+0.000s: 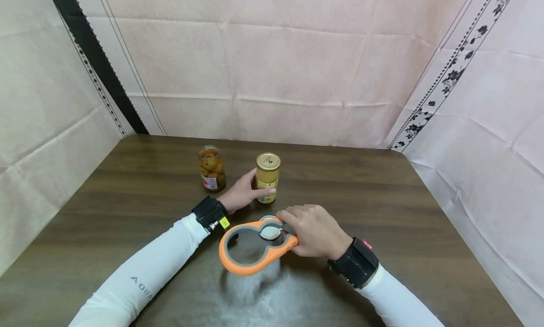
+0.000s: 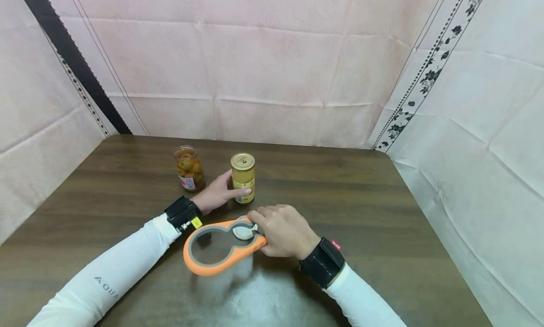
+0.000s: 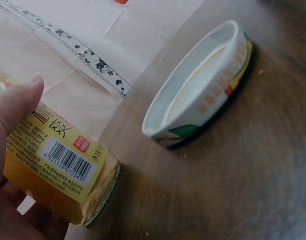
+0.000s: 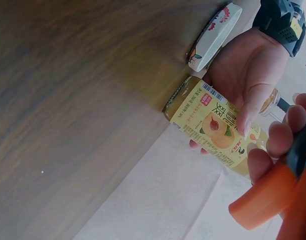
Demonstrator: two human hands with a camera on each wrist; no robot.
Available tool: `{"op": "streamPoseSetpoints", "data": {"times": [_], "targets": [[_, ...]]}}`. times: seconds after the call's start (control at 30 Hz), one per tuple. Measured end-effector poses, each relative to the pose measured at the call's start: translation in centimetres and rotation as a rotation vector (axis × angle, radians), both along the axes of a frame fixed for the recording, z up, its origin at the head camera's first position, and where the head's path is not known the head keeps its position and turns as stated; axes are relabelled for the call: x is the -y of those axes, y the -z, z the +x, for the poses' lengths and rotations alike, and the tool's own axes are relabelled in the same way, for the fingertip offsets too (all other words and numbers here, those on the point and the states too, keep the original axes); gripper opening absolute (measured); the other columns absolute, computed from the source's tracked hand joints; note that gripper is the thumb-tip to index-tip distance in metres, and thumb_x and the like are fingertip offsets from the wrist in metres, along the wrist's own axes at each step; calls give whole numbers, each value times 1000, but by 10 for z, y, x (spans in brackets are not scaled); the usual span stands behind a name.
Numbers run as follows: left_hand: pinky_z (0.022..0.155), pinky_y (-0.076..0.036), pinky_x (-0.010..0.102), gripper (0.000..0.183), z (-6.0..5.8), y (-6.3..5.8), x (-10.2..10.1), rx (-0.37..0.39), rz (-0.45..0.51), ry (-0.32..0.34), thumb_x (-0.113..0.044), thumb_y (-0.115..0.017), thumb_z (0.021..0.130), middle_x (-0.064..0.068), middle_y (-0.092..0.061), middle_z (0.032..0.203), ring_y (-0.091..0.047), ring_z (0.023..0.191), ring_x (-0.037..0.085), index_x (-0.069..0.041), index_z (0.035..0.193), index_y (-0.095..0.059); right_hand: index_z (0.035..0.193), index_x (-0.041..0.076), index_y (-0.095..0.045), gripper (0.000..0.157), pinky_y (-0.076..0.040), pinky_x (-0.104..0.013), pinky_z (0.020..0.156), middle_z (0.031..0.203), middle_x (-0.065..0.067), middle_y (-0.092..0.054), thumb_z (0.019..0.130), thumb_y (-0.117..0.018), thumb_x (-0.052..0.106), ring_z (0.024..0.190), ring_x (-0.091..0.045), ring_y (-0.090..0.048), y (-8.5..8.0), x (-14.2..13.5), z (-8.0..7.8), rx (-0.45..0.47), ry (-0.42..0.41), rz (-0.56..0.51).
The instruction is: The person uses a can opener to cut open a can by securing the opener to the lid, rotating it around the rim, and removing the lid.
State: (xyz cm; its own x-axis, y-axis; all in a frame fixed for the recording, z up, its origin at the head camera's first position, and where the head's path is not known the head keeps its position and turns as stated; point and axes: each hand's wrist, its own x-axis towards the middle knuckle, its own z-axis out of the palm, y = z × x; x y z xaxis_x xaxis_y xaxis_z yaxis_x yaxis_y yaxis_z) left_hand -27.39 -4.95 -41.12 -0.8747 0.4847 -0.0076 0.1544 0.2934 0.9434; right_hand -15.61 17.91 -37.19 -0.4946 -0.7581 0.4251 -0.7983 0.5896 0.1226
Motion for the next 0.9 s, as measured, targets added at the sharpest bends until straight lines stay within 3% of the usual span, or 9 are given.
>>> {"op": "streamPoseSetpoints", "data": {"times": [0.9], "targets": [[111,-45,51,67,3,1,7,9,-2,1,-35,-74,94,10,-55,143,-54,132,30,-19,149,-40,108,15,-67,37,-52,-25,60,80,7,-64,76,-79,28,65,-7,-57,1,-1,-2,-4,-4,-2]]}}
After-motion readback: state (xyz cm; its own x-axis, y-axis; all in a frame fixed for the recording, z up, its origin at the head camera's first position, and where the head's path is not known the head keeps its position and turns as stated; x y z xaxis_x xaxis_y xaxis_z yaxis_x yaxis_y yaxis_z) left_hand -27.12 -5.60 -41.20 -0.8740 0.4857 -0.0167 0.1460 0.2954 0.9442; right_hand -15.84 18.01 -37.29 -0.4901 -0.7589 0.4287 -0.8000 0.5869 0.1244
